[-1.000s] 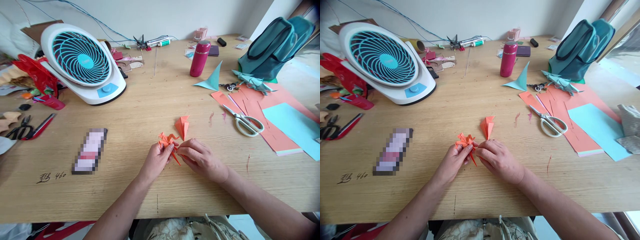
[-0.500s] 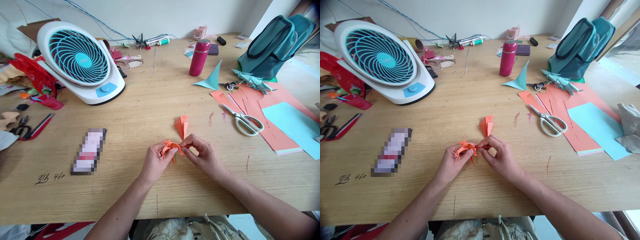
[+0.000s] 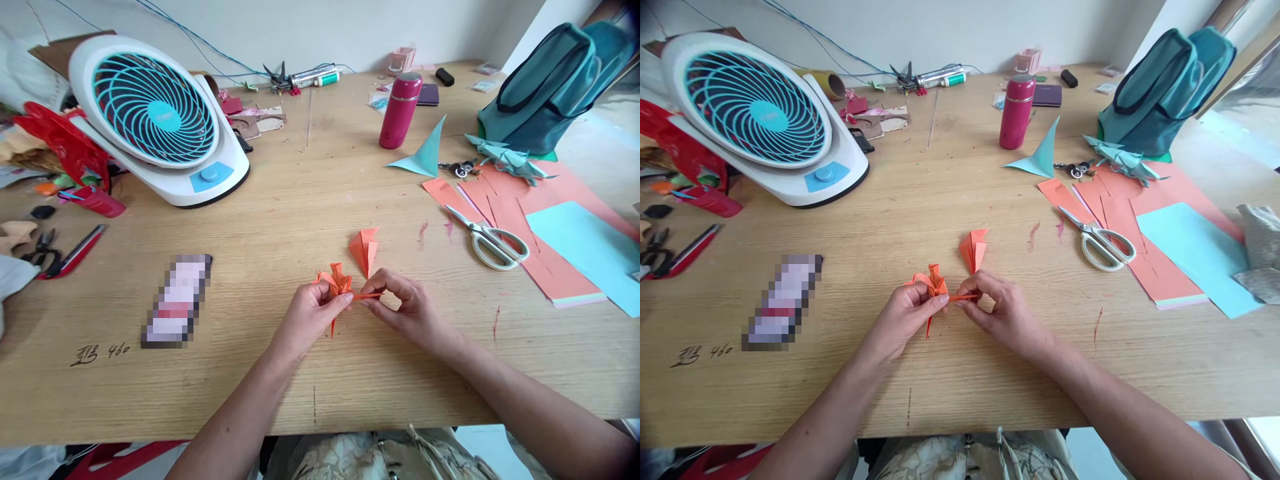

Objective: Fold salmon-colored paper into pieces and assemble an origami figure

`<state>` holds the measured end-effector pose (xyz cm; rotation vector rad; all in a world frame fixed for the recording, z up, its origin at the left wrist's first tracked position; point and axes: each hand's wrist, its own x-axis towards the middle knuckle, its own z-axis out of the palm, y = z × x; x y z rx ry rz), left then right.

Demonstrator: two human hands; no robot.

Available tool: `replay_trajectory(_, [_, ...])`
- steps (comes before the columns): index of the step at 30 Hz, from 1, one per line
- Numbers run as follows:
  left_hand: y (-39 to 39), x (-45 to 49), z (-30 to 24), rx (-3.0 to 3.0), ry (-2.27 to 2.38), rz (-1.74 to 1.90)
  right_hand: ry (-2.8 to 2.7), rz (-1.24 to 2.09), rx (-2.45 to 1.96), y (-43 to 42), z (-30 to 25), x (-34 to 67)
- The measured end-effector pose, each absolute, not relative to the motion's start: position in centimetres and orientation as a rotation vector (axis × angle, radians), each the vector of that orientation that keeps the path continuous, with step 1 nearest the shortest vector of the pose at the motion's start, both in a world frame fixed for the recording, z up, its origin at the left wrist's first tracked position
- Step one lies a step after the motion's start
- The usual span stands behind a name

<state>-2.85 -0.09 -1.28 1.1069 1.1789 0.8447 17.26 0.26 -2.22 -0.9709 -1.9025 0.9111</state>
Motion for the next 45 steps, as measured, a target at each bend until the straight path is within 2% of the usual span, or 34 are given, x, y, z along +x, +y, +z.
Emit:
replay_trajectory(17, [-0.4, -2.6, -0.5, 1.165, 1.251, 0.744, -1.865, 1.152, -0.903, 0.8, -2.7, 17.6])
replay_trajectory(28, [-0.6, -2.3, 0.1, 1.127, 1.324, 0.769, -1.958, 0.906, -0.949, 0.4, -2.1, 17.2])
replay_trajectory(45, [-0.4, -2.3, -0.7, 1.011, 1.246, 0.702, -1.964, 0.875, -1.014, 0.2, -2.1, 16.9])
